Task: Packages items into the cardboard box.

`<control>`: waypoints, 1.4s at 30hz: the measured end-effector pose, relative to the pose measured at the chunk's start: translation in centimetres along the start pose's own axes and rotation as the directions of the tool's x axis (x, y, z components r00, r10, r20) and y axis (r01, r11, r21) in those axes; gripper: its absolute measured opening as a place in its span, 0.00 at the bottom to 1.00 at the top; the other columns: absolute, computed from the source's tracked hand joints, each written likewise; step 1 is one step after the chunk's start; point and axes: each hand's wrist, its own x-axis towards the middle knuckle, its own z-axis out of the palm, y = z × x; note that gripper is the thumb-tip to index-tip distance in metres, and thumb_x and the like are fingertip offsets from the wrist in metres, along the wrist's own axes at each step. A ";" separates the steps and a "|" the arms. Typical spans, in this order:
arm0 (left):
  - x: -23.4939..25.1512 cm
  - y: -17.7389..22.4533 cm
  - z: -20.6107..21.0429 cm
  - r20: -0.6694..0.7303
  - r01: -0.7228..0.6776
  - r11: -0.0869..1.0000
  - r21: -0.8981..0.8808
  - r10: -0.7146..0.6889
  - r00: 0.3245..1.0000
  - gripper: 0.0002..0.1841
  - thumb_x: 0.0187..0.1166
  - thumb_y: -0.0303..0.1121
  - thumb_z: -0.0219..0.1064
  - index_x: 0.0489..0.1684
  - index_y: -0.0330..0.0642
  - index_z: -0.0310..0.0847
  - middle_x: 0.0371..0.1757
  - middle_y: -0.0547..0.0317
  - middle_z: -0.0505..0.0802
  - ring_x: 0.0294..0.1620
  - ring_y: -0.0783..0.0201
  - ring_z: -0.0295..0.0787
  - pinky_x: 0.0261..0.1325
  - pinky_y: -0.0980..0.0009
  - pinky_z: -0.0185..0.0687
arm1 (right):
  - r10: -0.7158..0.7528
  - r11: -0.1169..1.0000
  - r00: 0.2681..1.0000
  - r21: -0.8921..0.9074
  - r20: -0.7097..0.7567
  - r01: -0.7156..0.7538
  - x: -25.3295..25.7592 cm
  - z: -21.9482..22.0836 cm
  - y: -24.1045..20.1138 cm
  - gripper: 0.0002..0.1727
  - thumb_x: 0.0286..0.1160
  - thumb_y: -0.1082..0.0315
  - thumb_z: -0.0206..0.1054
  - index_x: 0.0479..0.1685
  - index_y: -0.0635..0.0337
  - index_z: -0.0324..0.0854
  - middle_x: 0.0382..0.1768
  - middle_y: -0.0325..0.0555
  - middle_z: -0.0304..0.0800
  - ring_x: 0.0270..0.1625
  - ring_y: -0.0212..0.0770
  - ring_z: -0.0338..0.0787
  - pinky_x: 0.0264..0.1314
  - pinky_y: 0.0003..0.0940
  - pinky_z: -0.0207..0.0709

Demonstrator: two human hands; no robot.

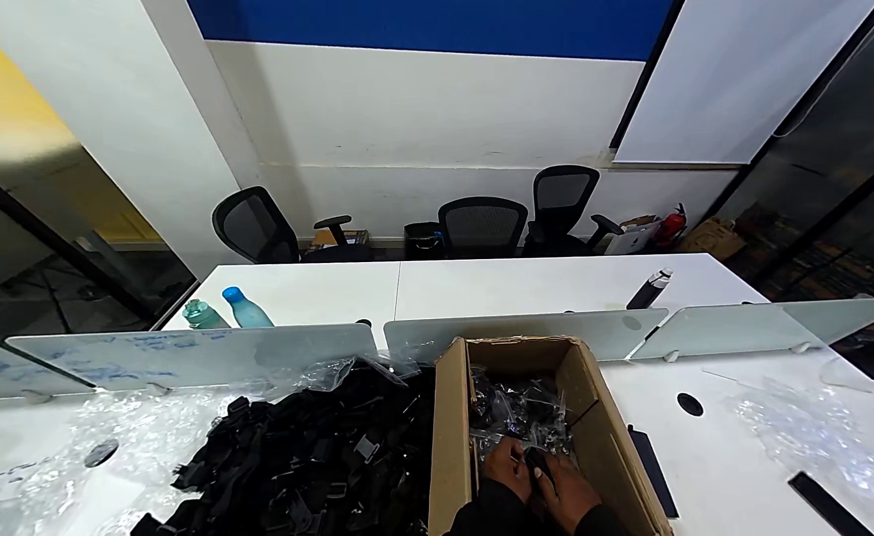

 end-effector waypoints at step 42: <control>0.8 -1.4 1.4 0.013 -0.054 0.897 -0.439 0.067 0.998 0.11 0.70 0.21 0.66 0.49 0.28 0.79 0.40 0.44 0.89 0.34 0.57 0.89 0.45 0.59 0.90 | 0.131 0.957 0.970 0.228 0.207 -0.178 2.6 0.2 1.2 0.39 0.64 0.70 0.76 0.80 0.61 0.66 0.57 0.63 0.89 0.60 0.62 0.89 0.67 0.61 0.79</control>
